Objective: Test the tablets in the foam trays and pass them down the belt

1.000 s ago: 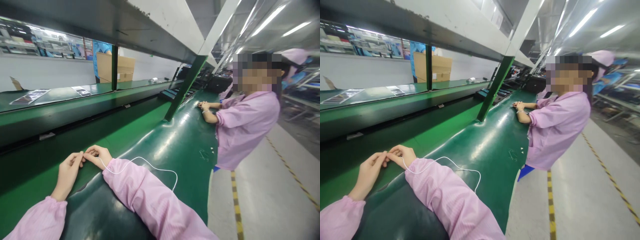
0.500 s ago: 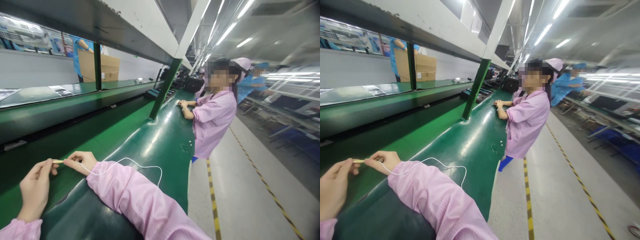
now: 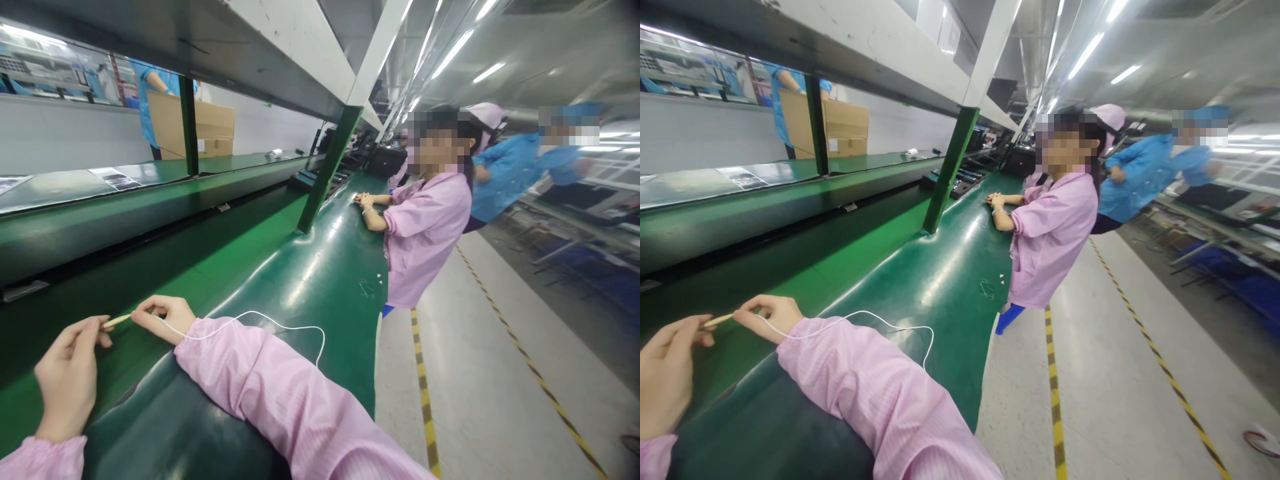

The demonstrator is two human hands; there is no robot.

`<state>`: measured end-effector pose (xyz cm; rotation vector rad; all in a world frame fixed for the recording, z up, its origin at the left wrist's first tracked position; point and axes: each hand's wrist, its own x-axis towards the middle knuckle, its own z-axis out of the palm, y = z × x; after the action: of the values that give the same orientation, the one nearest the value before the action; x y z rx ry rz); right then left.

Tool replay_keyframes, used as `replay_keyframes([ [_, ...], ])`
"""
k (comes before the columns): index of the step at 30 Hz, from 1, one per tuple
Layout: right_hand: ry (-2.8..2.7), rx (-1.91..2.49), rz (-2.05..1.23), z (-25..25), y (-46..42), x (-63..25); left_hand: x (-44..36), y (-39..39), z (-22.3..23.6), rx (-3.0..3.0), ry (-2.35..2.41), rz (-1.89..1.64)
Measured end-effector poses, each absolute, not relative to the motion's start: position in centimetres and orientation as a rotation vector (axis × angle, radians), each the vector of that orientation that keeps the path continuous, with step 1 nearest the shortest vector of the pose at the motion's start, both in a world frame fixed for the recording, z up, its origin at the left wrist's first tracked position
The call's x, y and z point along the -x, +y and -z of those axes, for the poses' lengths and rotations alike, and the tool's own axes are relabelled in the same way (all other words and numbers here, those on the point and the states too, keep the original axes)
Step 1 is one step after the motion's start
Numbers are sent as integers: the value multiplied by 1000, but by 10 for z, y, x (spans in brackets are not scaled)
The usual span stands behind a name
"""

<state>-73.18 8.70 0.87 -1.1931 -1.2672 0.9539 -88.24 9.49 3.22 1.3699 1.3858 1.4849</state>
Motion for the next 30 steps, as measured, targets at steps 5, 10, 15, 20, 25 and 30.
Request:
replay_keyframes([
  [5,-1269,1141,-933,-5,89,732,882,94,-32,-1358,1378,-1492],
  [10,-1306,1115,-913,-3,91,730,882,92,-34,-1409,1393,-1490],
  [15,-1300,1081,-923,-1,92,730,881,93,-32,-1355,1378,-1497],
  [20,-1263,1044,-970,-4,92,731,882,94,-27,-1350,1358,-1494],
  [25,-1271,1031,-1011,-11,88,729,883,96,-24,-1383,1290,-1541],
  [30,-1285,1153,-961,-12,86,728,883,97,-24,-1387,1276,-1553],
])
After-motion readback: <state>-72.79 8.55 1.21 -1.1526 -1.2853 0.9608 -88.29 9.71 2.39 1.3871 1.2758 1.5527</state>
